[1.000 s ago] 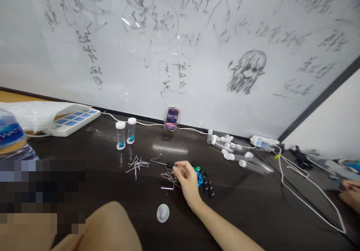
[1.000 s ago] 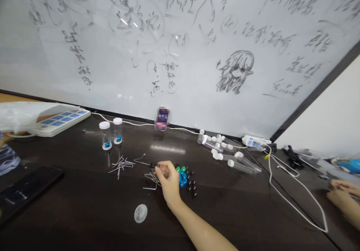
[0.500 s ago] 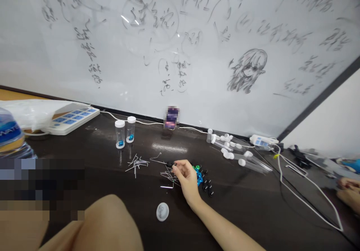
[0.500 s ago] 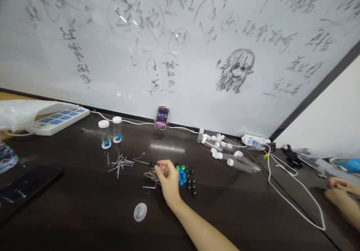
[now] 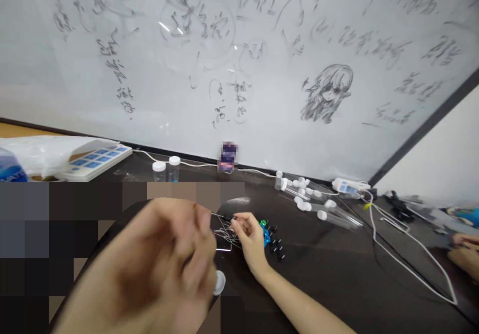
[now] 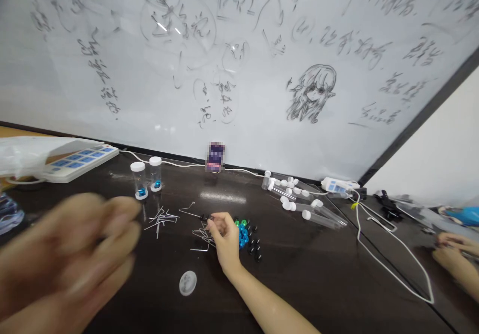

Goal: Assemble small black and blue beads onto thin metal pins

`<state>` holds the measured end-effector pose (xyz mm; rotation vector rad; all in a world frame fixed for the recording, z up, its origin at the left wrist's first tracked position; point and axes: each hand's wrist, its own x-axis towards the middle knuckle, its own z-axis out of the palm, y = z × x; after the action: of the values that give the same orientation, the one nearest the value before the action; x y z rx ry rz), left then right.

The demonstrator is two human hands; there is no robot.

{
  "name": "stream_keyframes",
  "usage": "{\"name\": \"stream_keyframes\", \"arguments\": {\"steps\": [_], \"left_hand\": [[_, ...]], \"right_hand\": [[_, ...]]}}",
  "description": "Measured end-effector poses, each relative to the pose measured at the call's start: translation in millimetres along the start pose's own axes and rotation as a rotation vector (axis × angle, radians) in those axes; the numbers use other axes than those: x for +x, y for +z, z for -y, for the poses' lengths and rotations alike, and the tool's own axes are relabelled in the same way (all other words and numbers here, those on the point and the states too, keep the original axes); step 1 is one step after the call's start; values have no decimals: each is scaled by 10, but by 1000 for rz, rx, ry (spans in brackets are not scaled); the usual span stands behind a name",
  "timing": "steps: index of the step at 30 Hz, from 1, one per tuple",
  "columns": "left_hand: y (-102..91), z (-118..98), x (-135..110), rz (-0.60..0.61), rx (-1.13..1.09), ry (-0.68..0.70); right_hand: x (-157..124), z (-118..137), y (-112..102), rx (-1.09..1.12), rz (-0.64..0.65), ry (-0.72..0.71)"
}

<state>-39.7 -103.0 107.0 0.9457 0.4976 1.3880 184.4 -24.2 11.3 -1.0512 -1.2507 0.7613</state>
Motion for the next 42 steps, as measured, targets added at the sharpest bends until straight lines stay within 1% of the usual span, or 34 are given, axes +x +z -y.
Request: {"name": "stream_keyframes", "arguments": {"steps": [1,2,3,5,7,8,9,11,12,13,17,20,26,28,33,38,42], "left_hand": [[86,13,152,-19,18,-31],[145,81,296,-45,39,-67],[171,203,424,-79,60,-100],[134,564,615,-134,91,-145],[33,961,719,-170,126,-195],[-17,1127,746,-158,120,-224],[-57,1255,764,-109,95,-262],[-100,1384,789,38,16,-309],[-108,1395,804,98,-12,-313],[-112,1384,823,132,-33,-309],[-160,1294,918,124,-29,-289],[-215,1295,954,135,-9,-311],[-231,1331,944,86,-12,-313],[-227,1326,944,87,-11,-302],[-220,1305,944,165,-20,-278],[-199,1281,940,258,-85,-323],[-184,1264,933,258,-99,-342]], "right_hand": [[-2,8,-2,8,-14,-4],[-5,16,-3,14,-29,-8],[-9,24,-5,18,-41,-12],[-18,36,-8,23,-58,-23],[-26,41,-11,32,-67,-33],[-29,42,-11,36,-67,-36],[-31,41,-11,40,-62,-38],[-37,41,-7,45,-31,-33],[-40,41,-4,42,-8,-29],[-44,42,-2,31,15,-25],[-59,41,4,-94,68,-29],[-61,32,5,-138,85,-24],[-50,38,15,-98,128,-13],[-49,46,18,-85,140,-5],[-42,42,13,-36,172,32],[-34,21,14,13,165,58],[-36,50,22,7,151,56]]}}
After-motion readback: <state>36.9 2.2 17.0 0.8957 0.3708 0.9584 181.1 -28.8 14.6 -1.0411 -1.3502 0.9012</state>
